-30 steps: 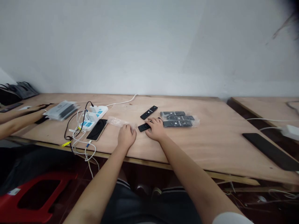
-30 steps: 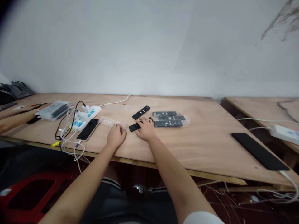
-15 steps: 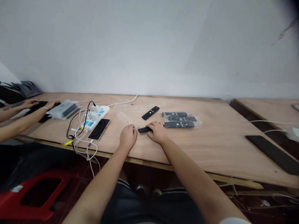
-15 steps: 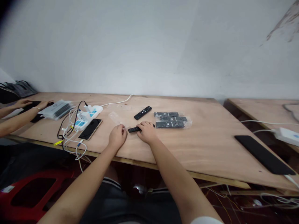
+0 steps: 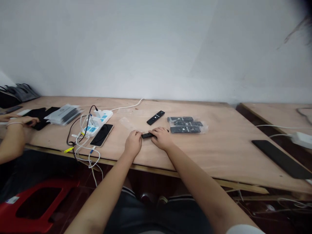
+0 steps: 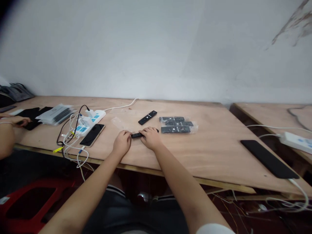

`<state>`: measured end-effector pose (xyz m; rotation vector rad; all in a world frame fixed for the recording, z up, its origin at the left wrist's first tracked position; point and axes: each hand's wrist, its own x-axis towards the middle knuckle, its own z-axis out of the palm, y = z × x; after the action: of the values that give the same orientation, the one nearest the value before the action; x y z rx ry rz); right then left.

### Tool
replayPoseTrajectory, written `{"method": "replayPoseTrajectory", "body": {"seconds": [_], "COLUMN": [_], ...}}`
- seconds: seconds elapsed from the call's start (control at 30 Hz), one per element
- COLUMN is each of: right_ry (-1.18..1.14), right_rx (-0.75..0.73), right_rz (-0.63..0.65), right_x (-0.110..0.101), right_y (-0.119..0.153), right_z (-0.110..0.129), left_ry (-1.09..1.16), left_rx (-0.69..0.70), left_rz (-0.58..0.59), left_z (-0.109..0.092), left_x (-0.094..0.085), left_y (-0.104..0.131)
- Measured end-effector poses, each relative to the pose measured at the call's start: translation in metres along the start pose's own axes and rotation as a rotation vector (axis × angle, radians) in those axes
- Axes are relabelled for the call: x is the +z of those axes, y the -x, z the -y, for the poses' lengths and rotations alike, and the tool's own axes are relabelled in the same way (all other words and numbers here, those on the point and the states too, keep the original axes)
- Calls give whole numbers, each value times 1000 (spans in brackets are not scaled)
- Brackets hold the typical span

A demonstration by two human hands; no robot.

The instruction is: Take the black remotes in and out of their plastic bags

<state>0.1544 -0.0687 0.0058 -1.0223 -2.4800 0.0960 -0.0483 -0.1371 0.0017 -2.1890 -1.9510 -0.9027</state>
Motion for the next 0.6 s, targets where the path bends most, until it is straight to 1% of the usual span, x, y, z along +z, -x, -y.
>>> {"method": "replayPoseTrajectory", "body": {"seconds": [0.13, 0.27, 0.47, 0.6], "right_ry": [9, 38, 85, 114], "right_rx": [2, 4, 4, 9], "right_rz": [-1, 9, 13, 30], "right_x": [2, 3, 3, 2], "right_y": [1, 2, 4, 5], "right_z": [1, 2, 5, 9], "left_ry": [41, 87, 217, 229], "left_rx": [25, 36, 68, 64], "left_rz": [-19, -44, -2, 15], "left_z": [5, 6, 3, 2], "left_x": [6, 7, 4, 2], "left_y": [-2, -2, -1, -1]}}
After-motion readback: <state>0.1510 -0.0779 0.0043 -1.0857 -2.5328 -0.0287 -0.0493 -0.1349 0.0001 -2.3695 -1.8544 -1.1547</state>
